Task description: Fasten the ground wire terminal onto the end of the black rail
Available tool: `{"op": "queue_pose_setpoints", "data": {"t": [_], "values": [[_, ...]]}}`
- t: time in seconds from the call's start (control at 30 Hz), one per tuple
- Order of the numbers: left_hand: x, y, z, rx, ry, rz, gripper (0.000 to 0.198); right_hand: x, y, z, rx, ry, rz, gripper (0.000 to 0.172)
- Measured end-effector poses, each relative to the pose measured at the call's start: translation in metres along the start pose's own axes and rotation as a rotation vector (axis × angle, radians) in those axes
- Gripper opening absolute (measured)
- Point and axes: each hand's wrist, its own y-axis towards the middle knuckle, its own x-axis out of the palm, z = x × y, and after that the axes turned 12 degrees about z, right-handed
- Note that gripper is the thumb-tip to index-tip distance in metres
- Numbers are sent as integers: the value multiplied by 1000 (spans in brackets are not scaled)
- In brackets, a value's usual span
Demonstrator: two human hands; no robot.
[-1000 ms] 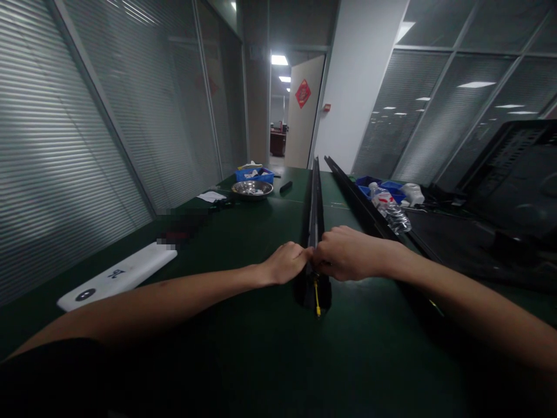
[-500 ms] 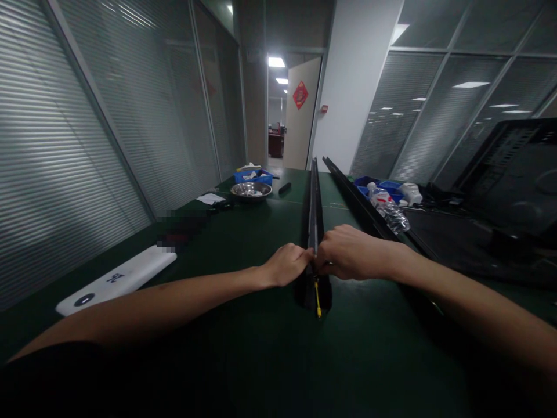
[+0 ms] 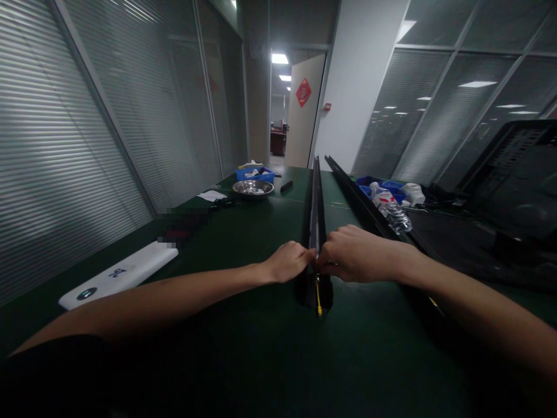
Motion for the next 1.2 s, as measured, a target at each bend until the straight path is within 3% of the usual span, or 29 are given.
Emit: {"op": "queue_pose_setpoints", "data": {"t": [0.33,1.2], "values": [[-1,0,4,21,46,0,58,-1,3,-3,62,1,-24,19],[0,-2,4,30,7,-14,62,4,-1,5,-10,68,42,20]]}}
